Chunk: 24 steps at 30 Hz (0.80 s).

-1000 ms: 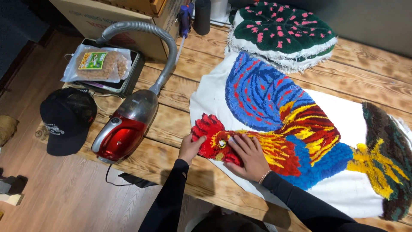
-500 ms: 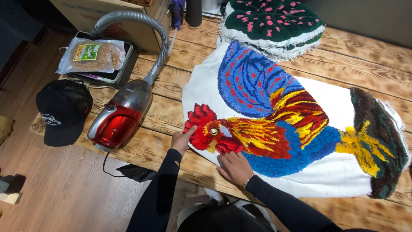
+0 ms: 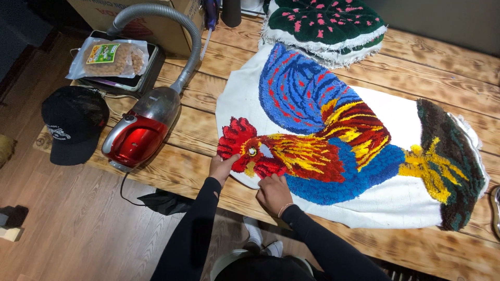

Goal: Applying adhesive and finishing a hand-tufted rooster rug.

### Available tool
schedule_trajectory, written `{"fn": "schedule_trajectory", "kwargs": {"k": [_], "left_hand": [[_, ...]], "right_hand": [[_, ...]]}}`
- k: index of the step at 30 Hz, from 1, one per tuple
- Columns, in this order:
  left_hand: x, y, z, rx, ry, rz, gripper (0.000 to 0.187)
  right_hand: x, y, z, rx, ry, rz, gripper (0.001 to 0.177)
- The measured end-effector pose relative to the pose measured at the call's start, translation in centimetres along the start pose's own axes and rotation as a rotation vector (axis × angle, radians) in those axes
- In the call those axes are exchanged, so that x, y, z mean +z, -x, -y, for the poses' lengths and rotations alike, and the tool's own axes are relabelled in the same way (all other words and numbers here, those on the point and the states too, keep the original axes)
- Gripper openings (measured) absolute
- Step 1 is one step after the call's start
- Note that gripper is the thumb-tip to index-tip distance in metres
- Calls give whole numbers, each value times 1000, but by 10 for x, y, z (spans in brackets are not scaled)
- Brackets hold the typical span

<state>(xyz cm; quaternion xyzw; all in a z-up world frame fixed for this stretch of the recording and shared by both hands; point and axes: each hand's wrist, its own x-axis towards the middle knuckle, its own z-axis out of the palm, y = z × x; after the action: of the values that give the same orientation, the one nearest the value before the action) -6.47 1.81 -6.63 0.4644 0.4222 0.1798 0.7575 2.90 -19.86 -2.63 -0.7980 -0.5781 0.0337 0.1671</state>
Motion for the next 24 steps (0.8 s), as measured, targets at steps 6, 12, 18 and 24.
{"fn": "schedule_trajectory", "kwargs": {"k": [6,12,18,24], "left_hand": [[-3,17,2,50,-467,-274,46],[-6,18,-40,-13,-567,-194,55],[-36,-44,-29,2,-424,75,51],[-35,-34,-60,-125,-464,119,25]], "right_hand": [[-12,-5,-22,64,-359,282,20],[-7,-19,-24,-16,-257,401,20],[-38,-138,-52,145,-521,874,32],[-11,-296,-104,1,-220,309,26]]}}
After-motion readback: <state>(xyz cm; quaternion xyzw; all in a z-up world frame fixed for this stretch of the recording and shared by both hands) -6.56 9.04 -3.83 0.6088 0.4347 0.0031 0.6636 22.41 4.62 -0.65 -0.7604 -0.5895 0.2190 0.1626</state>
